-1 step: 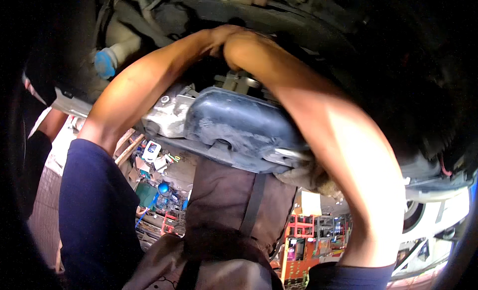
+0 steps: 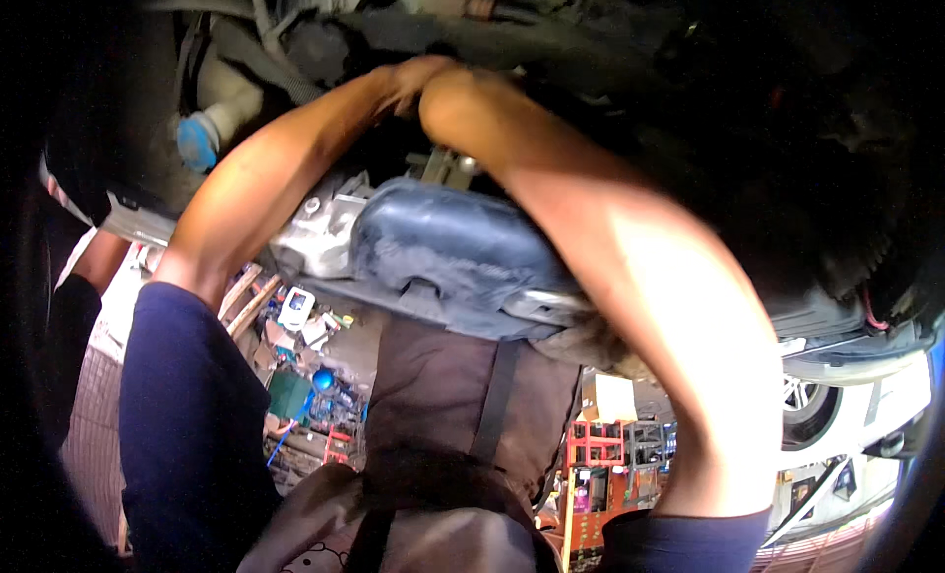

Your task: The person works on a car engine with the hood open, handling small metal parts and using a wrench to tighten bolts. Another person stands nearby holding a phone, occasionally illuminating the engine bay. The person manipulates a bolt and a wrench, reaching into the engine compartment to perform adjustments.

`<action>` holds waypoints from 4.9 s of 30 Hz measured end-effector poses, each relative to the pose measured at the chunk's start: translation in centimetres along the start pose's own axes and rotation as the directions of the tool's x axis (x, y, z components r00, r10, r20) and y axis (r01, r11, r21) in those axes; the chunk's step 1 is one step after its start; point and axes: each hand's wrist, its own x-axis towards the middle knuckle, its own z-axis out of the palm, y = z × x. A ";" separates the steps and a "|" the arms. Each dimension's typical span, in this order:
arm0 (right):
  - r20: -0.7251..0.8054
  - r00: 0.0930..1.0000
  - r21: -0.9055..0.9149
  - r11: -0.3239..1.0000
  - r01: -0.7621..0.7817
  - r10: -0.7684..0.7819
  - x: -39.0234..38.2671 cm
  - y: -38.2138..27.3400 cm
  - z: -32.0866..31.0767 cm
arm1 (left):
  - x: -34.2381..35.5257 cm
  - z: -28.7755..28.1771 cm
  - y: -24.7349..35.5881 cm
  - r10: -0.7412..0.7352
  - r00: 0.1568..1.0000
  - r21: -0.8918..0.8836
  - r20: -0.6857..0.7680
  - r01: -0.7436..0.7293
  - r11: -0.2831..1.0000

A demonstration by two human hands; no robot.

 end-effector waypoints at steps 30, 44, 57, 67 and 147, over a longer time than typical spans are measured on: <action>-0.125 0.972 -0.014 0.980 0.201 -0.201 -2.5 9.5 5.2 | -2.8 1.5 0.7 -0.174 0.985 -0.231 -0.007 0.168 0.958; -0.124 0.955 -0.086 0.961 0.261 -0.271 -0.5 9.5 5.8 | -3.8 1.3 1.2 -0.155 0.987 -0.197 0.049 0.162 0.967; -0.215 0.864 -0.394 0.849 0.351 -0.456 -1.4 8.7 5.4 | -3.3 1.0 0.7 -0.118 0.991 -0.220 0.062 0.129 0.967; -0.182 0.870 -0.325 0.863 0.386 -0.458 -1.2 8.3 4.7 | -3.3 1.7 0.9 -0.133 0.991 -0.215 0.032 0.137 0.967; 0.034 0.988 0.152 0.976 -0.157 0.153 -4.1 0.0 -0.7 | -2.1 0.8 1.2 -0.089 0.996 -0.035 0.009 0.089 0.995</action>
